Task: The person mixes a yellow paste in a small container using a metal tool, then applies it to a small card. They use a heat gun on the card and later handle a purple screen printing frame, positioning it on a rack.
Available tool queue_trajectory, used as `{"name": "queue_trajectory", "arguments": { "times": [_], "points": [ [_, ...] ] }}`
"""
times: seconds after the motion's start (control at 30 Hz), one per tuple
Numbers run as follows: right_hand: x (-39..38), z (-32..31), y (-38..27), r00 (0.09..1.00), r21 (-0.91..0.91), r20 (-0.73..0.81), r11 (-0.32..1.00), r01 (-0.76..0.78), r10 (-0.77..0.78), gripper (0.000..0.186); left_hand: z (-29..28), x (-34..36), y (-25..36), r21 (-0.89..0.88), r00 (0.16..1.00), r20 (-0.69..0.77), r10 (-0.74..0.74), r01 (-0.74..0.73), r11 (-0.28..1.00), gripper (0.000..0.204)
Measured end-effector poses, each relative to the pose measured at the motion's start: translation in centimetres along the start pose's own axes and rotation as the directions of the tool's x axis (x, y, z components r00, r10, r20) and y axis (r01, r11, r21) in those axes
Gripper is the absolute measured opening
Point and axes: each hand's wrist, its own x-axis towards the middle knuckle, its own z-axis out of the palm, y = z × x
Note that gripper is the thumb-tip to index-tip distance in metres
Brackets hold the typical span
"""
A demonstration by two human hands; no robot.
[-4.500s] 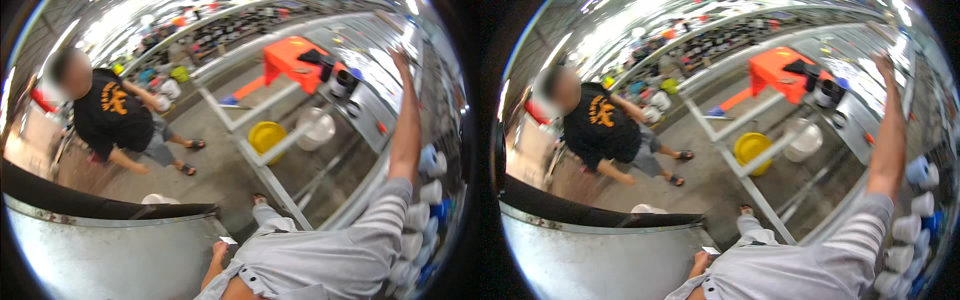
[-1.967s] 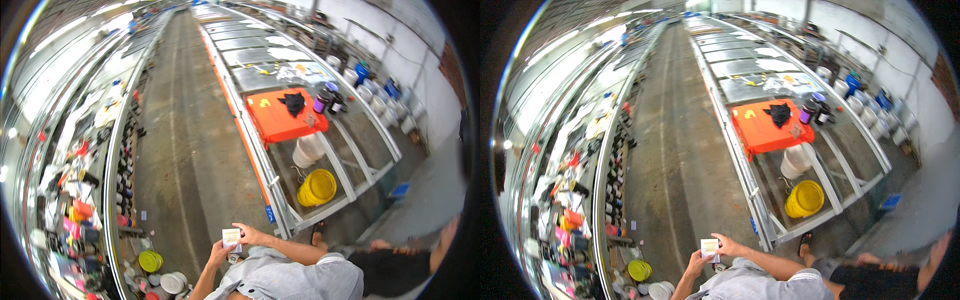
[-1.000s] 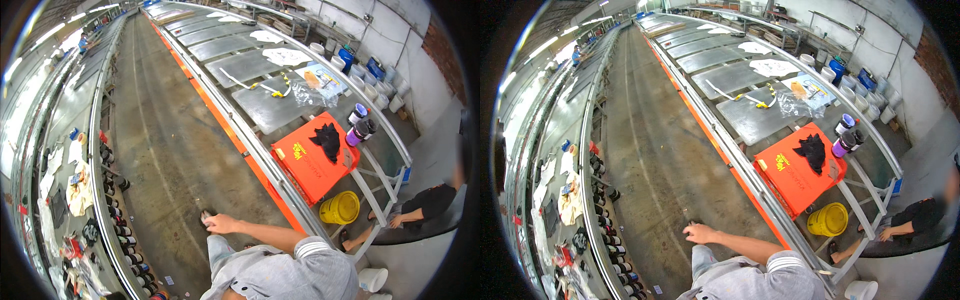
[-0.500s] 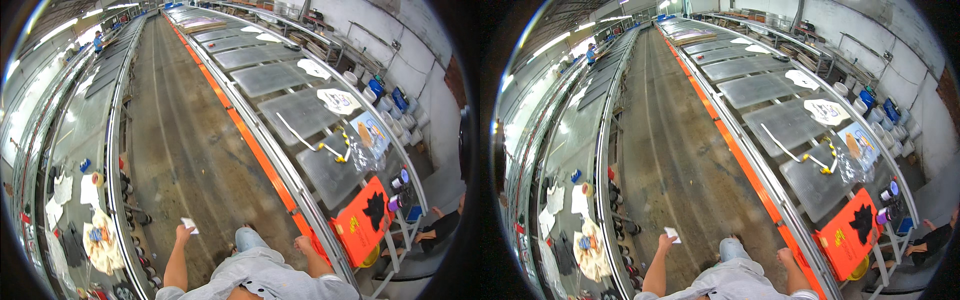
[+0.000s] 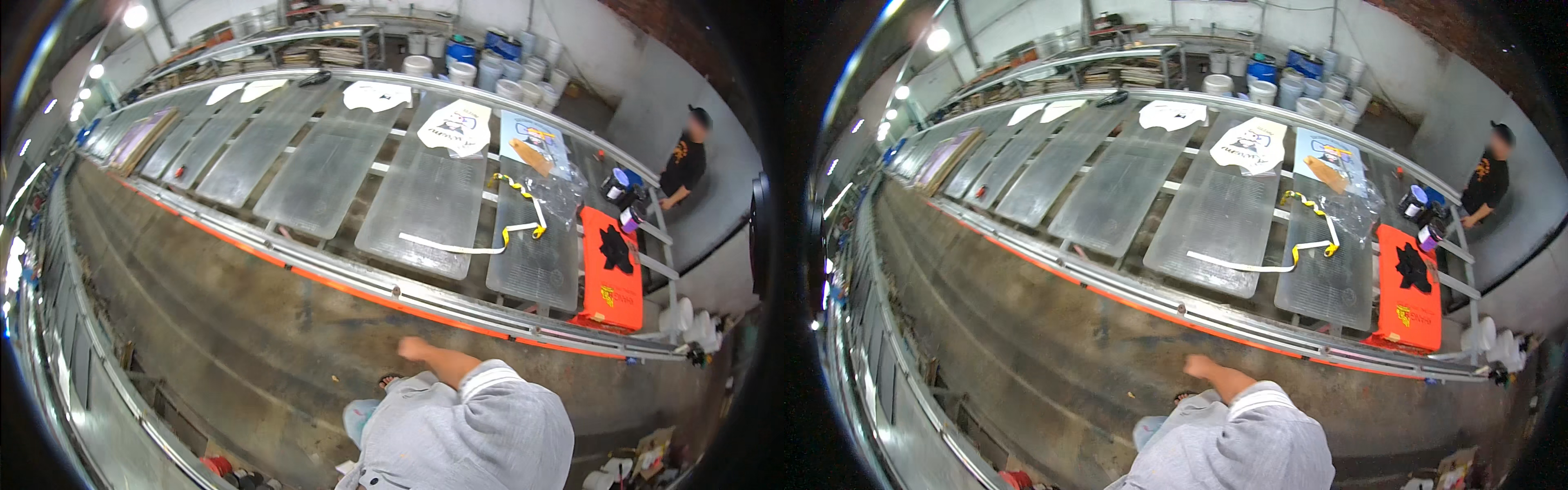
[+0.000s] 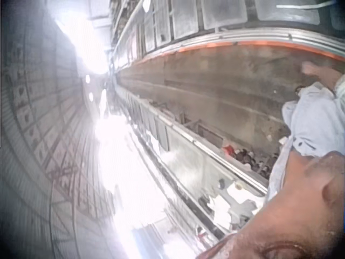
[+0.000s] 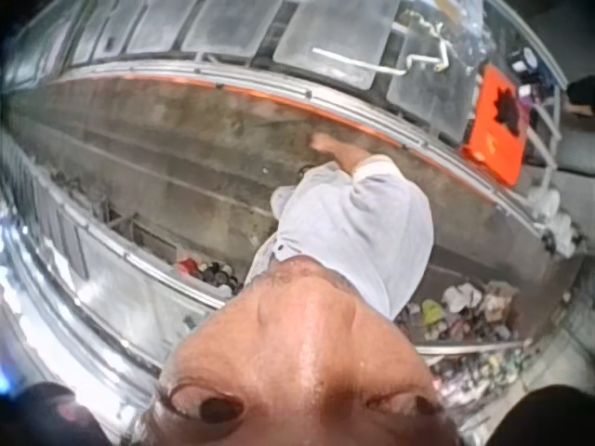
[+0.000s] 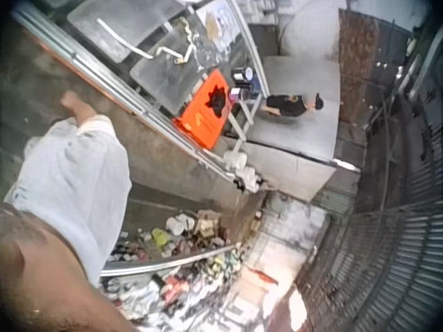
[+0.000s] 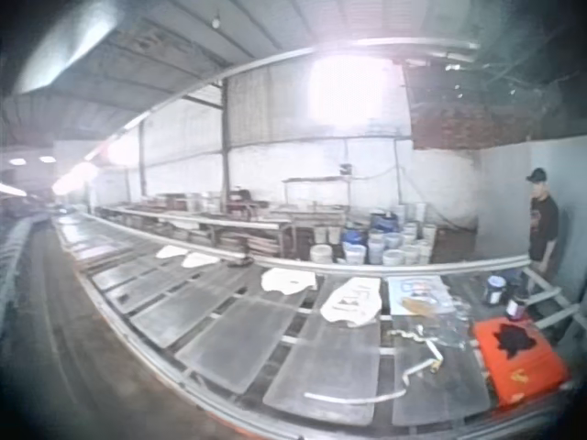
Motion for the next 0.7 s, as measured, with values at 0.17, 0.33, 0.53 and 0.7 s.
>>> {"name": "queue_trajectory", "arguments": {
  "times": [0.17,0.33,0.53,0.7],
  "points": [
    [17.0,-3.5,-22.9,0.953,0.248,-0.034,0.921,0.301,-0.302,0.032,-4.6,6.3,12.3,0.033,0.998,0.056,-0.018,0.016,0.999,0.021],
    [25.4,-0.5,-32.7,0.978,0.212,0.011,0.957,0.199,-0.206,0.028,-12.8,14.4,27.6,0.037,0.994,0.068,0.087,-0.089,0.995,0.024],
    [27.1,4.0,-24.8,0.943,-0.34,0.254,0.893,0.296,-0.215,0.033,-19.4,23.0,50.7,0.013,0.842,0.03,0.539,-0.54,0.842,0.03],
    [28.3,1.5,-23.2,0.651,0.1,0.476,0.699,-0.709,0.592,0.03,-15.1,23.8,73.4,0.092,0.655,0.041,0.754,-0.754,0.65,0.023]
  ]
}}
